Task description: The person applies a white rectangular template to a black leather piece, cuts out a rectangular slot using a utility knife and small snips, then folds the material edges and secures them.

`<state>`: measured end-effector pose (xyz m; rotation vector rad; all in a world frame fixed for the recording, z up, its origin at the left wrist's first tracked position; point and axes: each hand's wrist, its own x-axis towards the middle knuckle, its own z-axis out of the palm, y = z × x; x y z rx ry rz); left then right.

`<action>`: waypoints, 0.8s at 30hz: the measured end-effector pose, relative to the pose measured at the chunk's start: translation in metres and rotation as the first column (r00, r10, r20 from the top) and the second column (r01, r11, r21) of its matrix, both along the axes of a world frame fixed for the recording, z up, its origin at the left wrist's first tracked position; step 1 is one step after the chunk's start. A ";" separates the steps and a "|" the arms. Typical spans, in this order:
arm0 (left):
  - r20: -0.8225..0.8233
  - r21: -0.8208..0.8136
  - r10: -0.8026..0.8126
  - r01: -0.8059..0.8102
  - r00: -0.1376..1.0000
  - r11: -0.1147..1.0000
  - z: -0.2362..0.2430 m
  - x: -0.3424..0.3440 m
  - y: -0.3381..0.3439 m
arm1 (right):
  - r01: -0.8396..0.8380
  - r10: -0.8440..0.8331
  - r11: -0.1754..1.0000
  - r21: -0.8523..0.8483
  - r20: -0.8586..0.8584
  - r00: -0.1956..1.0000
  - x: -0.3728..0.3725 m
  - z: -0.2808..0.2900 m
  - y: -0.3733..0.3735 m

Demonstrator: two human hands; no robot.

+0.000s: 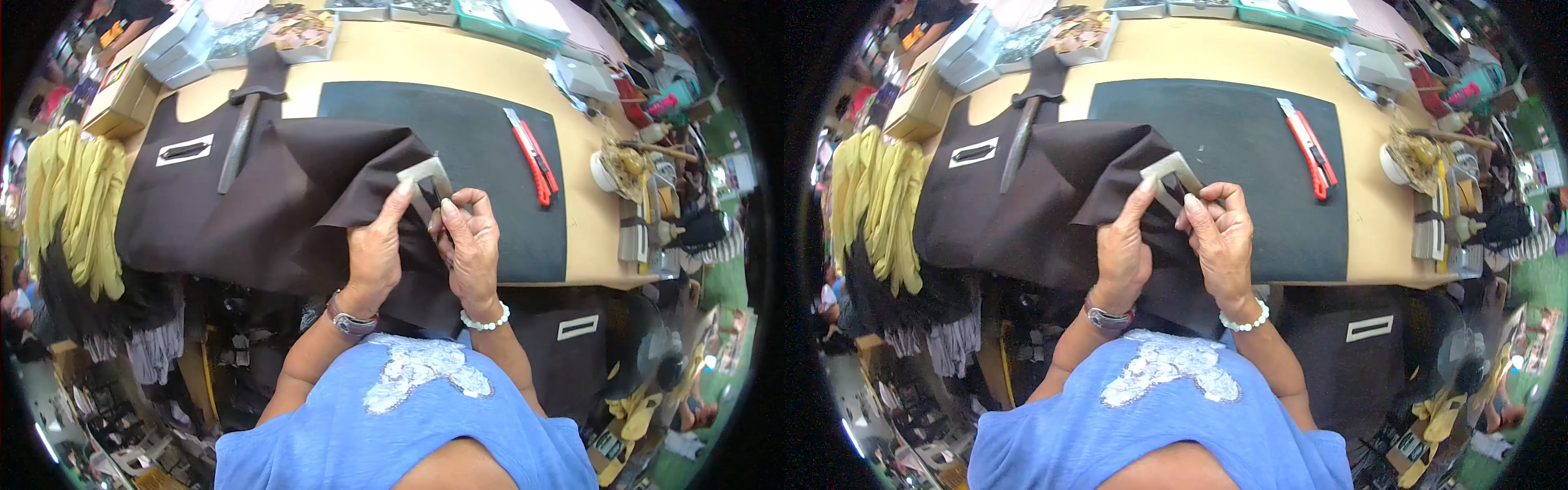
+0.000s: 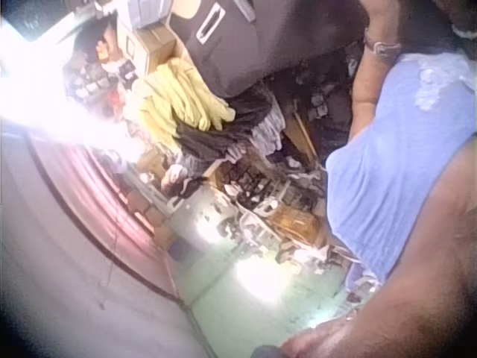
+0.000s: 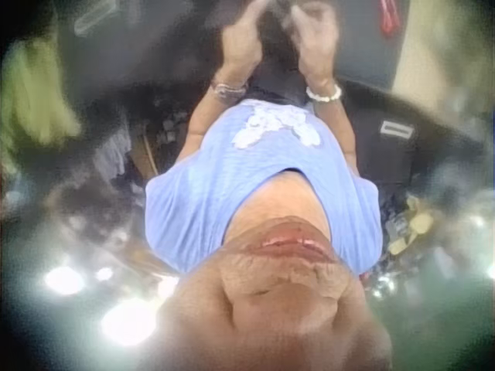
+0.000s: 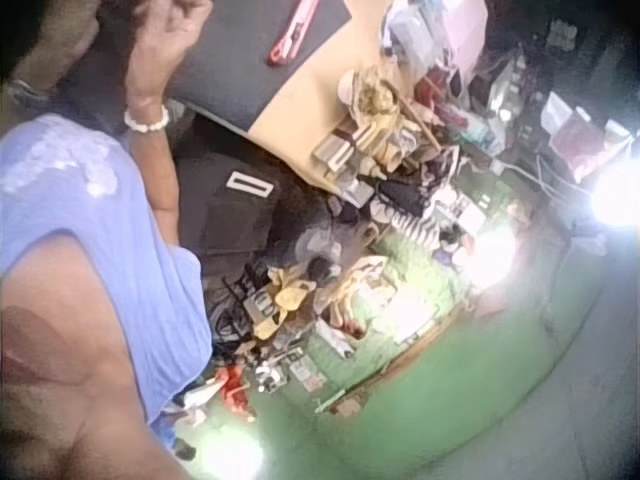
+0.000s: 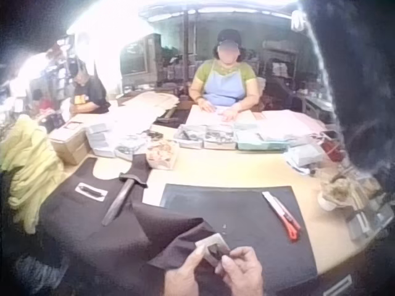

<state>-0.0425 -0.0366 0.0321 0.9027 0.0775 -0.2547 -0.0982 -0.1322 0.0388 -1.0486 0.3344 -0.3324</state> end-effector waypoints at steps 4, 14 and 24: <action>-0.158 -0.054 -0.096 0.088 0.983 0.995 -0.002 0.006 0.004 | 0.245 -0.351 0.584 -0.774 0.032 0.936 -0.025 -0.003 -0.028; -0.083 -0.003 -0.098 0.098 0.992 0.995 -0.005 0.004 -0.001 | 0.120 -0.176 -0.125 -0.985 0.142 0.974 -0.029 0.011 -0.072; 0.128 0.143 -0.125 0.106 0.984 0.984 0.010 -0.004 0.002 | 0.345 0.411 -0.234 -0.909 0.229 0.883 0.042 0.048 -0.052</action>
